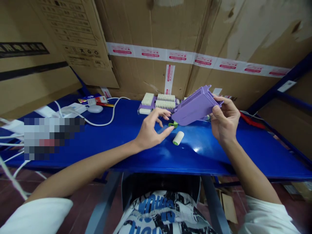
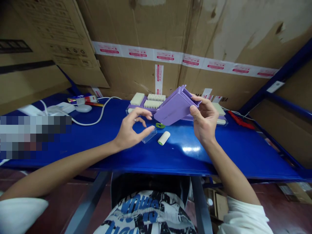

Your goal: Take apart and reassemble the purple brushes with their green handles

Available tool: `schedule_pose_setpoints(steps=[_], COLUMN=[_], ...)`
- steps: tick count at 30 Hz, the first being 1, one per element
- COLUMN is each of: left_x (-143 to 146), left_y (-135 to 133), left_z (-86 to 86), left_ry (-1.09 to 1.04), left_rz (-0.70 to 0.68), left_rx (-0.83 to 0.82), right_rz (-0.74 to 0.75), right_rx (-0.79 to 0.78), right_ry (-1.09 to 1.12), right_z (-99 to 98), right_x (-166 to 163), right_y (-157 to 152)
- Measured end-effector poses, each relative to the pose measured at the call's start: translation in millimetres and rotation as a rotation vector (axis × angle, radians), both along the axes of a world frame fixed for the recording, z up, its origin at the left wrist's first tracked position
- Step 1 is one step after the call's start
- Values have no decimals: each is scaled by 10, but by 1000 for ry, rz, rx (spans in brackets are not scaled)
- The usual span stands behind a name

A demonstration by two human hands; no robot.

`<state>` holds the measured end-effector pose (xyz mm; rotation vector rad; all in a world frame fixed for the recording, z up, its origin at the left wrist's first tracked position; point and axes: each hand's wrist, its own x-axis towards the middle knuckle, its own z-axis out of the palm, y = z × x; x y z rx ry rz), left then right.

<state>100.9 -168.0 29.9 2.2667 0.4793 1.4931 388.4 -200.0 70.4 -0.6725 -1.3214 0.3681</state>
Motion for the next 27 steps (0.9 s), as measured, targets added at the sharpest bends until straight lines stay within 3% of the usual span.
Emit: schedule_pose_setpoints(steps=[3, 5, 7, 11, 15, 17, 21, 27], left_x=[-34, -44, -79, -350, -928, -1245, -1689, -1978], left_y=[177, 289, 394, 702, 1251, 1541, 1923, 2037], left_z=[-24, -50, -49, 77, 218, 215, 95, 40], left_ry=[-54, -18, -19, -86, -29, 52, 258, 400], left_rz=[-176, -290, -301, -91, 376, 507, 594, 618], left_rx=[-271, -316, -325, -256, -26, 19, -43, -51], right_rz=[116, 155, 152, 95, 16, -20, -15, -25], right_rx=[-77, -138, -160, -128, -157, -214, -317, -353], right_ry=[49, 47, 2, -115, -164, -196, -213, -248], right_z=[-86, -141, -170, -147, -134, -153, -187, -158], right_x=[-108, -184, -237, -228, -127, -96, -109, -126], right_y=[-15, -27, -39, -50, -16, 11, 38, 15])
